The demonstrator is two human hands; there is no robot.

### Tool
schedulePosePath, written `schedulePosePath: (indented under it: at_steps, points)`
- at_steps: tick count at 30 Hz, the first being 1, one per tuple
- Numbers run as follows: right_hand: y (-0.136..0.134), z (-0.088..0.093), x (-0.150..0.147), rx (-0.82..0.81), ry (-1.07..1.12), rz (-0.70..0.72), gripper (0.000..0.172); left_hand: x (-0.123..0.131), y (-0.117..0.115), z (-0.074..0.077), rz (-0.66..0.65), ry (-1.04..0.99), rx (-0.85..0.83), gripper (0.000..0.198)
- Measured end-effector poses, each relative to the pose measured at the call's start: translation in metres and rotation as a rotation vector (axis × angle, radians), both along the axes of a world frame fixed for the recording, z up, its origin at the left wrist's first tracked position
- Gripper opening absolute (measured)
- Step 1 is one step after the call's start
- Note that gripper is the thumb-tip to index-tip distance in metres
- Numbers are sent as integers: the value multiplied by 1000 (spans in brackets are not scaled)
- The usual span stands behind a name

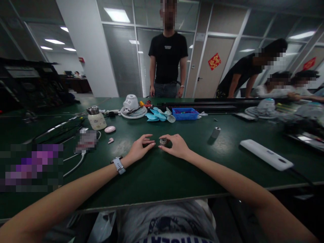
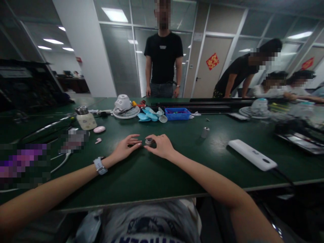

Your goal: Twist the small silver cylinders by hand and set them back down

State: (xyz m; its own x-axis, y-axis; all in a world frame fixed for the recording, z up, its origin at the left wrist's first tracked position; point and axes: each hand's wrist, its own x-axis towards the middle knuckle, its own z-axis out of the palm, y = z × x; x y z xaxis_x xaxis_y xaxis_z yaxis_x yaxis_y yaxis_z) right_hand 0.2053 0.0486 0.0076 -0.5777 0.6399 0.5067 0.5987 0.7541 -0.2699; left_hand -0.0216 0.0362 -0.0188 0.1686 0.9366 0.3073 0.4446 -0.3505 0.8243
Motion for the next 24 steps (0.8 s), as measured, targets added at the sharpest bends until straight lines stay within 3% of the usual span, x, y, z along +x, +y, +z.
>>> schedulePosePath:
  at_steps: [5,13,17,21,24]
  points:
    - [23,5,30,-12,-44,-124,37,3,-4,8,123,-63,-12,33]
    - [87,3,143,140,-307,-794,41,0,3,3,145,-86,-34,32]
    - [99,-1,185,140,-327,-973,43,-1,5,1,140,-85,-39,33]
    - [98,3,190,134,-308,-1046,43,-1,6,1,149,-116,-57,32]
    - [84,11,157,313,-202,-957,43,0,6,3,174,-142,-71,30]
